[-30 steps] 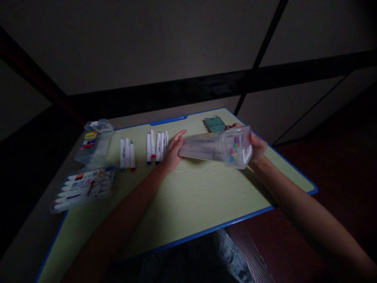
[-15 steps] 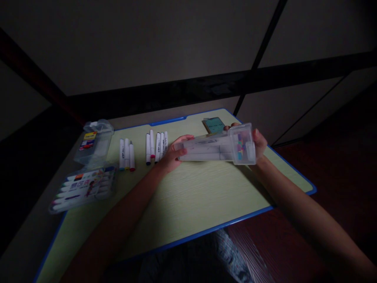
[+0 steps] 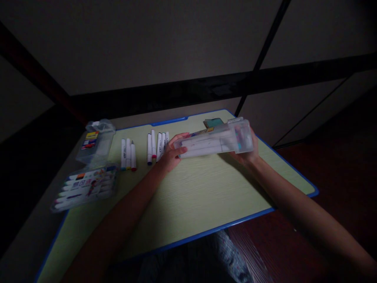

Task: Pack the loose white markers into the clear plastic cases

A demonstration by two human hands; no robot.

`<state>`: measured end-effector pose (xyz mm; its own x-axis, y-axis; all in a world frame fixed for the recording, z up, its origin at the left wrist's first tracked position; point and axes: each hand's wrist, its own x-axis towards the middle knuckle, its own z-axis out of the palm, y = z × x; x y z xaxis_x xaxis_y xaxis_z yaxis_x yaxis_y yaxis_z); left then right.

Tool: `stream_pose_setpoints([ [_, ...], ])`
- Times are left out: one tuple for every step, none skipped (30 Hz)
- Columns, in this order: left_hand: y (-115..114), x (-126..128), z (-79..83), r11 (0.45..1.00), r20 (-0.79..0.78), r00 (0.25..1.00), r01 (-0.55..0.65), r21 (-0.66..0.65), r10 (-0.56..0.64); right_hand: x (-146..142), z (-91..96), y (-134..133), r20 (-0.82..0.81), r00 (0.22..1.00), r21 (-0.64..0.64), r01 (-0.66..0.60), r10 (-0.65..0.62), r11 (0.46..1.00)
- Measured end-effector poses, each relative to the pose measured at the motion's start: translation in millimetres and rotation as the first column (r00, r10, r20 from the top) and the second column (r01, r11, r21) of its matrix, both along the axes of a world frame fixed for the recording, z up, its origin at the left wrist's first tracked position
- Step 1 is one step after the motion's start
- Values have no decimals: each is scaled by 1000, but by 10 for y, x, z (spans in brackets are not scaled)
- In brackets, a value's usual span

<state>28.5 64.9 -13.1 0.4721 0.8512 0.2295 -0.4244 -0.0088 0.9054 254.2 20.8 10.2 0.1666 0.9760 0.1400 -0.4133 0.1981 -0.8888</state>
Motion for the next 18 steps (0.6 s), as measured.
stream_pose_setpoints([
  [1,8,0,1000,9,1000,-25,6,25,-25,-4,12,-25,1000,8,1,0,1000],
  [2,16,0,999,16,999,-51,7,51,-50,-8,23,-51,999,16,-1,2,1000],
  [3,23,1,997,23,997,-79,7,79,-71,-14,32,-75,997,22,-9,11,1000],
  [4,27,4,994,26,994,-105,6,105,-89,-21,39,-94,995,26,-22,24,999],
  [5,30,6,991,26,991,-131,3,130,-105,-28,42,-107,993,28,-37,40,999],
  [6,31,10,988,22,988,-154,0,154,-118,-36,42,-114,992,28,-55,58,998],
  [7,31,13,984,18,984,-176,-4,176,-132,-44,39,-116,990,26,-73,76,997],
  [8,30,16,980,14,980,-199,-9,199,-146,-51,32,-116,989,22,-91,93,996],
  [9,31,18,974,12,974,-224,-11,224,-161,-56,23,-112,987,14,-111,112,994],
  [11,32,18,967,9,967,-254,-8,254,-177,-60,12,-106,986,2,-132,131,991],
  [14,36,17,957,8,957,-289,0,289,-195,-62,0,-98,984,-14,-152,150,988],
  [17,40,14,946,6,946,-325,13,324,-214,-61,-13,-89,982,-32,-169,166,985],
  [21,46,9,932,3,932,-362,30,362,-232,-59,-25,-80,981,-50,-183,179,982],
  [26,53,3,916,-1,918,-397,51,398,-250,-55,-37,-73,979,-65,-194,190,979],
  [31,59,-4,900,-3,902,-430,74,431,-266,-48,-48,-68,977,-75,-205,200,976],
  [37,64,-12,882,-4,886,-461,99,463,-281,-41,-58,-65,975,-83,-217,212,973],
  [43,67,-20,863,-6,870,-489,124,494,-294,-32,-69,-61,972,-90,-233,228,968],
  [48,68,-28,844,-9,852,-516,148,523,-305,-22,-80,-58,967,-94,-252,247,963],
])
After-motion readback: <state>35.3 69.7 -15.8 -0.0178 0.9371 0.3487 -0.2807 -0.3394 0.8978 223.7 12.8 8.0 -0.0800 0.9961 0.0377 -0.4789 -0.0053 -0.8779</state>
